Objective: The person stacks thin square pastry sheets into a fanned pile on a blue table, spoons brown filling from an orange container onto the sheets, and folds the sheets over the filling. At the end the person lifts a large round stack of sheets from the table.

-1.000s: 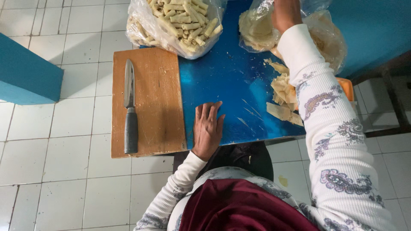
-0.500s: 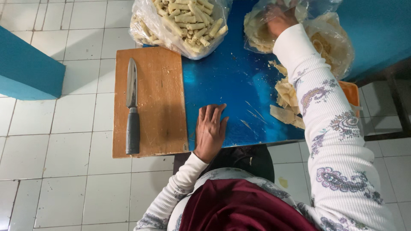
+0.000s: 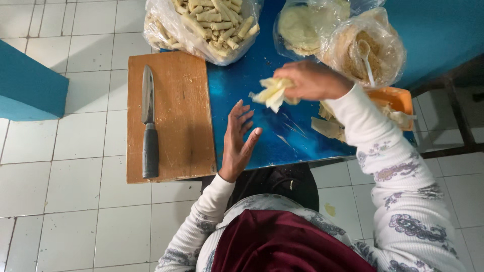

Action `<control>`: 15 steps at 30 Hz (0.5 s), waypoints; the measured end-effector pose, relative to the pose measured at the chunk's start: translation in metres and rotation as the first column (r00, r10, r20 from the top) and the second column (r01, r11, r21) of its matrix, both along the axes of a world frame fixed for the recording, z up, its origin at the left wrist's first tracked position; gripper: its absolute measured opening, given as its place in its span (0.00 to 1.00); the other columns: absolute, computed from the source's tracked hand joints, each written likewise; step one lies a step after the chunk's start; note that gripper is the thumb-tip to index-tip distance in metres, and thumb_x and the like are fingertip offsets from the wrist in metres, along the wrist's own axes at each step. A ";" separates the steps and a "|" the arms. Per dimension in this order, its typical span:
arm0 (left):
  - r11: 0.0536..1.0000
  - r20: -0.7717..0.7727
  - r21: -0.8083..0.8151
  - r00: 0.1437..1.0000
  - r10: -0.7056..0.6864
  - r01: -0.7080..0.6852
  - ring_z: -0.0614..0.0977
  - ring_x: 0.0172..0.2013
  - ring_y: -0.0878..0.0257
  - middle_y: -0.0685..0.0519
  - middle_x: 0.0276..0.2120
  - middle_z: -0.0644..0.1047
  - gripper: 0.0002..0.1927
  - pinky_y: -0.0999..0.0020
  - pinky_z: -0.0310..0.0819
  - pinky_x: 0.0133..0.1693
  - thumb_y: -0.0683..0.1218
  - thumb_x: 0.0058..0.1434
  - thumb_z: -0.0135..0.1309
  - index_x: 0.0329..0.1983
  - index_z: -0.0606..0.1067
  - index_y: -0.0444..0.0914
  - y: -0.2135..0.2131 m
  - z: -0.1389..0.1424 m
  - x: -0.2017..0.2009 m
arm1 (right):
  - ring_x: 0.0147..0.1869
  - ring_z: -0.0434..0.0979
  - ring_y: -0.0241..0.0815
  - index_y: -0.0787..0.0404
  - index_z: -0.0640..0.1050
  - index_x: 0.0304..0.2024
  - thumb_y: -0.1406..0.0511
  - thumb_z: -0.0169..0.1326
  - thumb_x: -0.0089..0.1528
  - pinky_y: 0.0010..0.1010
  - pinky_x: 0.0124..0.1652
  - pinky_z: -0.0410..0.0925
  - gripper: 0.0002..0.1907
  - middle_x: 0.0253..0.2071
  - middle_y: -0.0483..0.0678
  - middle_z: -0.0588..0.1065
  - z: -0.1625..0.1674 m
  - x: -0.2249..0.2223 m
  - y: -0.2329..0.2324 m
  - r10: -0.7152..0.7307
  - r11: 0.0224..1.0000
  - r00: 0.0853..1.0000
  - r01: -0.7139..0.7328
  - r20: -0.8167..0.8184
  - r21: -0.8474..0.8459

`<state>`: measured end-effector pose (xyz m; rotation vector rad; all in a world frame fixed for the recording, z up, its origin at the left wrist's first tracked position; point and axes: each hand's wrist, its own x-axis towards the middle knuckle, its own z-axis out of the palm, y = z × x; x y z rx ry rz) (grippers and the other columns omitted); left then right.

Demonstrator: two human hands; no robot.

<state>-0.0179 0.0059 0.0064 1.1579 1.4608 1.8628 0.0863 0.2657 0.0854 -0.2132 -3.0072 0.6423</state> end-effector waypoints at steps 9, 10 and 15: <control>0.955 -0.025 -0.243 0.985 0.173 -0.173 0.82 0.34 0.64 0.46 0.41 0.80 0.18 0.69 0.79 0.34 0.42 0.64 0.60 0.55 0.71 0.34 0.014 -0.008 0.004 | 0.45 0.85 0.44 0.56 0.70 0.67 0.66 0.63 0.56 0.35 0.42 0.78 0.36 0.54 0.53 0.78 -0.005 -0.015 -0.052 0.062 0.931 0.995 -0.032 0.072 -0.363; 0.940 -0.099 -0.270 0.977 0.188 -0.208 0.81 0.31 0.64 0.45 0.39 0.79 0.14 0.68 0.77 0.32 0.41 0.65 0.59 0.51 0.71 0.33 0.014 -0.008 0.003 | 0.47 0.84 0.45 0.56 0.70 0.67 0.67 0.63 0.56 0.35 0.43 0.78 0.35 0.54 0.54 0.78 0.000 -0.013 -0.046 0.084 0.950 0.996 -0.071 0.030 -0.305; 0.935 -0.360 -0.142 0.897 0.258 -0.326 0.79 0.30 0.52 0.43 0.41 0.78 0.09 0.60 0.74 0.33 0.38 0.64 0.54 0.47 0.74 0.32 0.008 -0.002 0.000 | 0.60 0.73 0.53 0.49 0.82 0.56 0.63 0.65 0.61 0.44 0.59 0.68 0.19 0.62 0.55 0.73 0.016 -0.004 0.015 -0.192 0.947 0.956 0.240 -0.220 0.216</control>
